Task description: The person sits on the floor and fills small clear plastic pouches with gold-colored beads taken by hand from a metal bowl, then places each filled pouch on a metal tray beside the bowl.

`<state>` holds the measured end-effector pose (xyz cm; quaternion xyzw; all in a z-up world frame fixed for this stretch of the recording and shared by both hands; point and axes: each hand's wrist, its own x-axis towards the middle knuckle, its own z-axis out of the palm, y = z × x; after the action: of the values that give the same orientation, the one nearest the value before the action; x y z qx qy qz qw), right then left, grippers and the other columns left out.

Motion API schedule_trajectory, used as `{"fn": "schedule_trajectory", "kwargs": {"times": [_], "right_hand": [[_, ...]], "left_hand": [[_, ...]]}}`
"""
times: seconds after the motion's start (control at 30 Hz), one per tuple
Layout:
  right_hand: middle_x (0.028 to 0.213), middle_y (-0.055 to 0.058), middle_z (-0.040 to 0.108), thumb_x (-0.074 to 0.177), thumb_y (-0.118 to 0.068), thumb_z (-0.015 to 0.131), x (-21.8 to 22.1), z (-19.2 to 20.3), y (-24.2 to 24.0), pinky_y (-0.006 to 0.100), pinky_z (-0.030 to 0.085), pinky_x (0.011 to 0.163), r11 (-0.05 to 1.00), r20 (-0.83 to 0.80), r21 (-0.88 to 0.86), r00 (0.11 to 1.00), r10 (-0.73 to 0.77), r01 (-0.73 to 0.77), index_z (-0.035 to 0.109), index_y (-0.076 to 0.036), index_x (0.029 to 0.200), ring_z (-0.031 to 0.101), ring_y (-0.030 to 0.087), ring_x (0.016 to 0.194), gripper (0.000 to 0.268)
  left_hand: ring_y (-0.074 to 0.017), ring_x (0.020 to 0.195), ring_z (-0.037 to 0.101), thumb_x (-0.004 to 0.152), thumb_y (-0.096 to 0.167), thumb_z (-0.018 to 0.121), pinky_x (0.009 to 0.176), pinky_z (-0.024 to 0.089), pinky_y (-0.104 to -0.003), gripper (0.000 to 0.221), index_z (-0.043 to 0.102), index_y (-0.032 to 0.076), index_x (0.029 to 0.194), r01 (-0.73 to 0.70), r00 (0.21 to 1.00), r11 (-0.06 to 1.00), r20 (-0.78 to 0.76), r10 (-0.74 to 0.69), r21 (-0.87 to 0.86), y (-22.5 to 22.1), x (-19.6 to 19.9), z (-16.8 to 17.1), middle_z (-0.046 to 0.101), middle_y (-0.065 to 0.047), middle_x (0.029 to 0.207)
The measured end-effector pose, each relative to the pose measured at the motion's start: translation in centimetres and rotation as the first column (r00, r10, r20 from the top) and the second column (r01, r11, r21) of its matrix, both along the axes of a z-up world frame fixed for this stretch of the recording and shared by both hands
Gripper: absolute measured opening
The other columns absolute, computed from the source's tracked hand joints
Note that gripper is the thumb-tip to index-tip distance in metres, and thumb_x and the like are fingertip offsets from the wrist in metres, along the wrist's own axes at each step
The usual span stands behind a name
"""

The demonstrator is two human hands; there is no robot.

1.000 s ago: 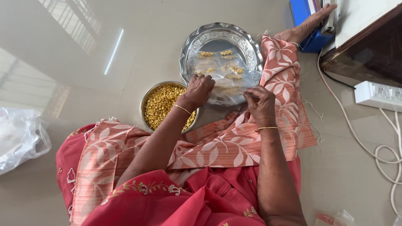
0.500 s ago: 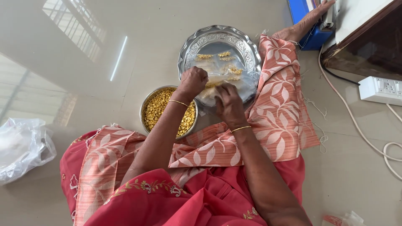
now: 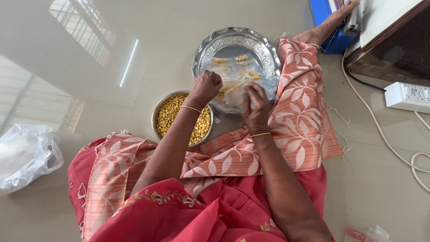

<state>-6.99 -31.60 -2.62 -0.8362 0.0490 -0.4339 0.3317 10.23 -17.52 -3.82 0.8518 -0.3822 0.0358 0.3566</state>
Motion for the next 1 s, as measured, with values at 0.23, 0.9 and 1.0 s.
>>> {"fn": "schedule_trajectory", "kwargs": {"times": [0.23,0.9,1.0], "right_hand": [[0.124,0.026,0.061,0.083,-0.009,0.068,0.0,-2.9,0.8,0.047,0.054,0.100,0.980,-0.332,-0.147,0.940,0.081,-0.137,0.069,0.005,0.113,0.061,0.042,0.115,0.033],[0.089,0.012,0.075,0.079,-0.021,0.074,-5.0,-0.7,-3.3,0.043,0.059,0.079,0.979,-0.832,-0.055,0.552,0.063,-0.195,0.077,-0.004,0.090,0.074,0.028,0.080,0.021],[0.097,0.019,0.072,0.071,-0.036,0.086,-4.9,-0.1,0.0,0.050,0.056,0.078,0.935,-0.740,-0.307,0.662,-0.119,-0.175,0.075,-0.001,0.102,0.071,0.037,0.087,0.048]], "left_hand": [[-0.0344,0.071,0.070,0.079,0.014,0.076,0.068,0.057,-0.047,0.006,0.078,0.009,0.078,-0.025,1.000,0.999,0.001,0.025,-0.021,-0.3,-0.6,0.1,0.072,-0.014,0.075],[-0.0589,0.122,0.046,0.093,0.033,0.062,0.097,0.037,-0.072,0.068,0.050,-0.003,0.149,0.315,0.949,0.927,-0.072,-0.307,0.201,12.6,-24.3,3.7,0.053,-0.031,0.140],[-0.0531,0.122,0.050,0.097,0.043,0.058,0.094,0.036,-0.067,0.065,0.050,0.000,0.144,0.399,0.911,0.903,-0.179,-0.371,0.162,13.2,-23.2,0.4,0.058,-0.027,0.138]]}}
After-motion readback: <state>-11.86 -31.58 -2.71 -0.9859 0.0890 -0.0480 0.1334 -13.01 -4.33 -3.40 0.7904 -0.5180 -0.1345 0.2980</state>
